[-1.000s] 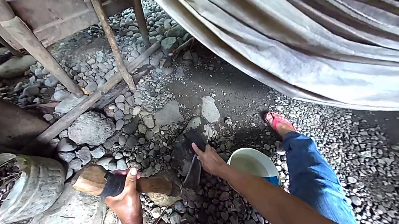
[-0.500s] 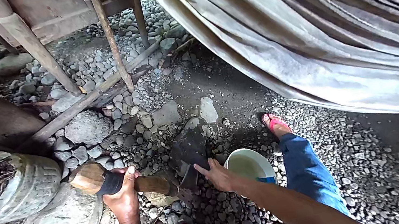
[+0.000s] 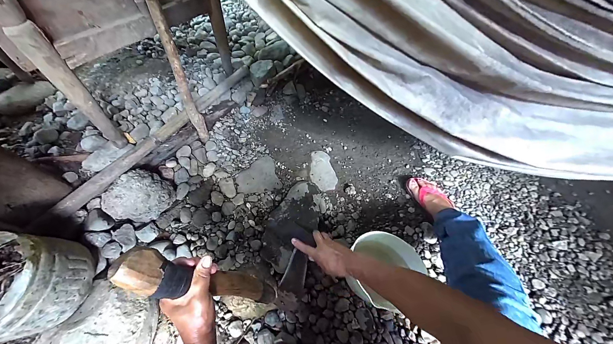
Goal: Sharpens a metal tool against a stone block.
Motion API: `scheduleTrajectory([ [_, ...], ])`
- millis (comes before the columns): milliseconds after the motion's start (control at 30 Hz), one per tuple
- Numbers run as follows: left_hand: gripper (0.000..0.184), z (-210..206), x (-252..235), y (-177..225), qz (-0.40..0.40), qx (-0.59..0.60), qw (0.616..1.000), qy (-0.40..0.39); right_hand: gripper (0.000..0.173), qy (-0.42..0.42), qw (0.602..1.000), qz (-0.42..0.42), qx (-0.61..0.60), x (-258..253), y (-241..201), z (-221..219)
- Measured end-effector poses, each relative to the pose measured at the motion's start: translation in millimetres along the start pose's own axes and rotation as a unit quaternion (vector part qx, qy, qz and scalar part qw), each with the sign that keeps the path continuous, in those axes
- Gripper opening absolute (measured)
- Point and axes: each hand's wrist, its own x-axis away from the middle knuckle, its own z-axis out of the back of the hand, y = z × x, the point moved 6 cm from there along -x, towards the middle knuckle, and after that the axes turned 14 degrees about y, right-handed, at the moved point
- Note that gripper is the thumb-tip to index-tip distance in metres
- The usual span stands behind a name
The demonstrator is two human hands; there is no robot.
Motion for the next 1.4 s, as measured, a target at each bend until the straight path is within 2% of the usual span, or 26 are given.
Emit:
scheduleTrajectory([
  [133, 0.023, -3, 5, 5, -0.001, -0.008, 1.0, 0.002, 0.064, 0.003, 0.998, -0.059, -0.011, -14, -3, 19],
  [300, 0.024, -3, 6, 6, -0.008, -0.011, 1.0, -0.003, 0.073, -0.029, 0.999, 0.025, 0.03, 24, -7, -11],
  [467, 0.025, -9, 12, 12, -0.018, -0.012, 0.999, -0.029, 0.073, -0.005, 0.997, -0.074, -0.002, -24, -6, 20],
  [533, 0.025, -10, 12, 13, -0.024, -0.012, 0.999, -0.029, 0.073, 0.0, 0.998, -0.06, -0.006, -15, -7, 17],
  [633, 0.024, -11, 13, 10, -0.025, -0.008, 0.999, -0.027, 0.076, -0.02, 1.0, 0.015, 0.014, 19, -7, -2],
  [700, 0.024, -11, 12, 10, -0.03, -0.003, 0.999, -0.034, 0.077, -0.02, 0.999, 0.025, 0.018, 14, -6, -3],
  [867, 0.025, -12, 15, 15, -0.034, -0.005, 0.999, -0.033, 0.076, -0.001, 0.998, -0.064, -0.016, -22, -4, 20],
  [1000, 0.024, -9, 13, 11, -0.032, -0.008, 0.999, -0.025, 0.08, -0.023, 0.999, 0.022, 0.014, 15, -8, 0],
  [1067, 0.026, -11, 13, 11, -0.034, -0.004, 0.999, -0.034, 0.08, -0.036, 0.998, 0.04, 0.027, 17, -7, -2],
  [1200, 0.027, -13, 17, 14, -0.037, -0.004, 0.998, -0.047, 0.074, -0.007, 0.999, -0.046, -0.009, -15, -6, 17],
  [1267, 0.027, -14, 18, 17, -0.039, -0.011, 0.998, -0.044, 0.072, -0.001, 0.998, -0.064, -0.016, -13, -10, 17],
  [1400, 0.025, -13, 17, 15, -0.033, -0.018, 0.999, -0.024, 0.081, -0.04, 0.999, 0.03, 0.015, 29, -22, -7],
])
